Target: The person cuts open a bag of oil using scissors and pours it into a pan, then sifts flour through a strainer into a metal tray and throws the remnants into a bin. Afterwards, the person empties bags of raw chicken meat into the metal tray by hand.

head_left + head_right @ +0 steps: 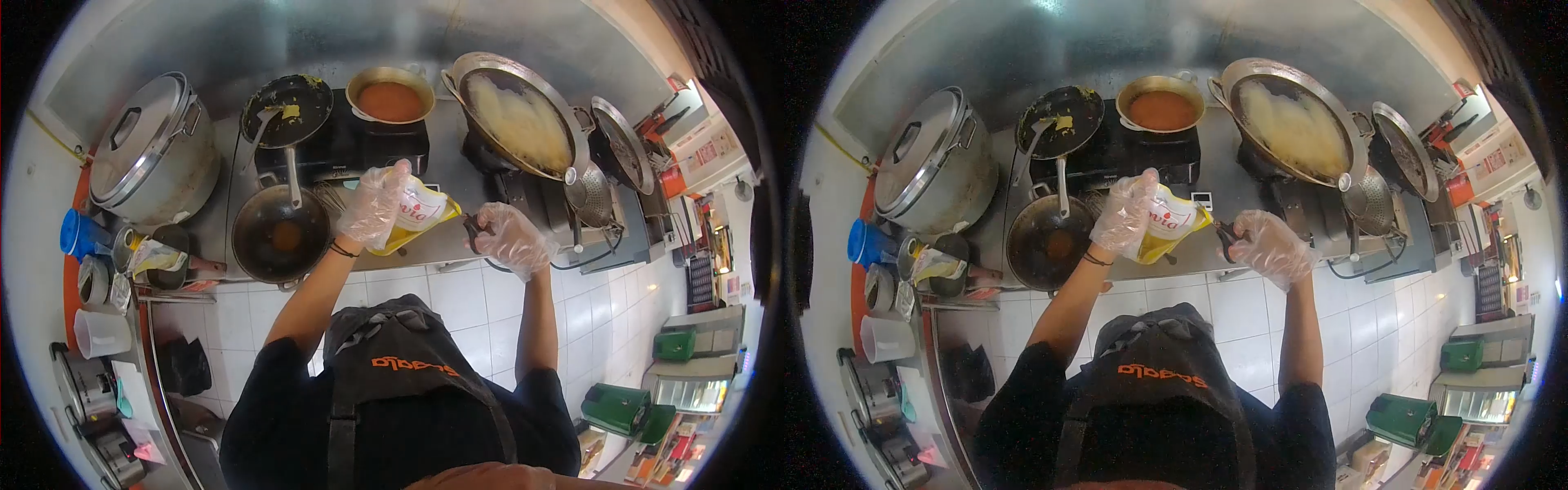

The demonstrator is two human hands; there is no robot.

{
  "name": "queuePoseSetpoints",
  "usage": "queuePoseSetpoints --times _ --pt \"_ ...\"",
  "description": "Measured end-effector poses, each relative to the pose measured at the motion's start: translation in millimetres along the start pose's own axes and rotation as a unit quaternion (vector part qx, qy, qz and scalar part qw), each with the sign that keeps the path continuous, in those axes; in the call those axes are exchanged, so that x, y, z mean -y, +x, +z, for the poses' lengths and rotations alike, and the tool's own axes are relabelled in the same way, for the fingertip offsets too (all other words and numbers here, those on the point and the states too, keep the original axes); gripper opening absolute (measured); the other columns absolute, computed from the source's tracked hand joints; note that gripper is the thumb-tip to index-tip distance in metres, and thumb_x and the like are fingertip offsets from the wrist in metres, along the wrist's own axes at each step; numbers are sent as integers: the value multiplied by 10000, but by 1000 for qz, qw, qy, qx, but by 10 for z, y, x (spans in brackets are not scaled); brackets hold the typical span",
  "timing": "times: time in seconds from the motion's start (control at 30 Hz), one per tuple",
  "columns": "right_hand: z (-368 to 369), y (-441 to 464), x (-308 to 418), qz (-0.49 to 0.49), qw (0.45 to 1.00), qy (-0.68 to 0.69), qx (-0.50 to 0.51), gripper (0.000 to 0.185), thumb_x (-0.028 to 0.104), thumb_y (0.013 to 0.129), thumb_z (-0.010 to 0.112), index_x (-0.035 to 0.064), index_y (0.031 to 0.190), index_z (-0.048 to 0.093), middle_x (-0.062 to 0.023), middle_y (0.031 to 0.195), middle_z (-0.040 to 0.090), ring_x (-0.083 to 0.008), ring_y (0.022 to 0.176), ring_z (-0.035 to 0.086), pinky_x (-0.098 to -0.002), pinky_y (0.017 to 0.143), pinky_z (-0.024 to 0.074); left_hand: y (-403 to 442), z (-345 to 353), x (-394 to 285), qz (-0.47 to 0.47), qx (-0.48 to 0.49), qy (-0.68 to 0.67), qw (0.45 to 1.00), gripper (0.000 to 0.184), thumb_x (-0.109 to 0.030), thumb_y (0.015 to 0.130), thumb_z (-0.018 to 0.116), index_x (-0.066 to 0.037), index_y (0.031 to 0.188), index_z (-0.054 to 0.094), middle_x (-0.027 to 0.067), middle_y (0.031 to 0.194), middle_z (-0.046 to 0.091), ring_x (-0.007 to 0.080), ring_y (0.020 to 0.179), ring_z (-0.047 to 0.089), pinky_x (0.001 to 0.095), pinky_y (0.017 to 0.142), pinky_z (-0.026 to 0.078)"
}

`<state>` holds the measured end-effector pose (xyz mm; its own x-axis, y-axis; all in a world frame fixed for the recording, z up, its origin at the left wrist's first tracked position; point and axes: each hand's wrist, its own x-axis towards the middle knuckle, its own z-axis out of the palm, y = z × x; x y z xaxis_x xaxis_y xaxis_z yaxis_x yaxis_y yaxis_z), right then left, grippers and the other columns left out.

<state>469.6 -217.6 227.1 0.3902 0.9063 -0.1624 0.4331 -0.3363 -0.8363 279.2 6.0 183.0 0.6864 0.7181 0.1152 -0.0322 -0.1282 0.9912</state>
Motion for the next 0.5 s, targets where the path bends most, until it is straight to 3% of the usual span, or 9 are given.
queuePoseSetpoints --times 0.1,0.23,0.33,0.43,0.5 --pt "96 38 54 21 999 19 -15 338 2 767 879 50 783 545 10 797 544 -89 739 524 -290 660 460 69 7 82 -16 19 -50 998 604 -514 1077 605 28 825 691 65 713 648 121 672 566 355 656 487" --pt "134 56 175 22 991 -126 -26 331 31 775 883 37 773 551 14 749 520 -87 705 507 -296 612 436 106 -88 85 -22 54 -8 998 606 -538 1062 600 44 954 733 126 777 703 194 727 634 363 742 509" --pt "254 67 240 29 999 33 -29 340 80 774 896 24 764 561 10 719 504 -93 681 497 -310 589 415 125 -73 148 -26 57 -1 998 593 -527 1067 595 39 957 735 132 788 713 189 726 639 368 731 512" --pt "259 124 41 14 995 -93 -46 344 115 770 905 15 770 575 0 720 506 -105 677 497 -320 594 415 136 -62 232 -41 51 -16 998 588 -522 1070 588 35 961 739 152 808 727 216 736 664 383 737 517" --pt "282 148 -27 42 995 -81 -36 354 127 770 909 14 758 573 -3 720 505 -114 676 497 -330 597 419 70 -50 206 -29 31 6 999 598 -527 1072 578 39 965 741 183 833 738 263 748 685 401 754 523"
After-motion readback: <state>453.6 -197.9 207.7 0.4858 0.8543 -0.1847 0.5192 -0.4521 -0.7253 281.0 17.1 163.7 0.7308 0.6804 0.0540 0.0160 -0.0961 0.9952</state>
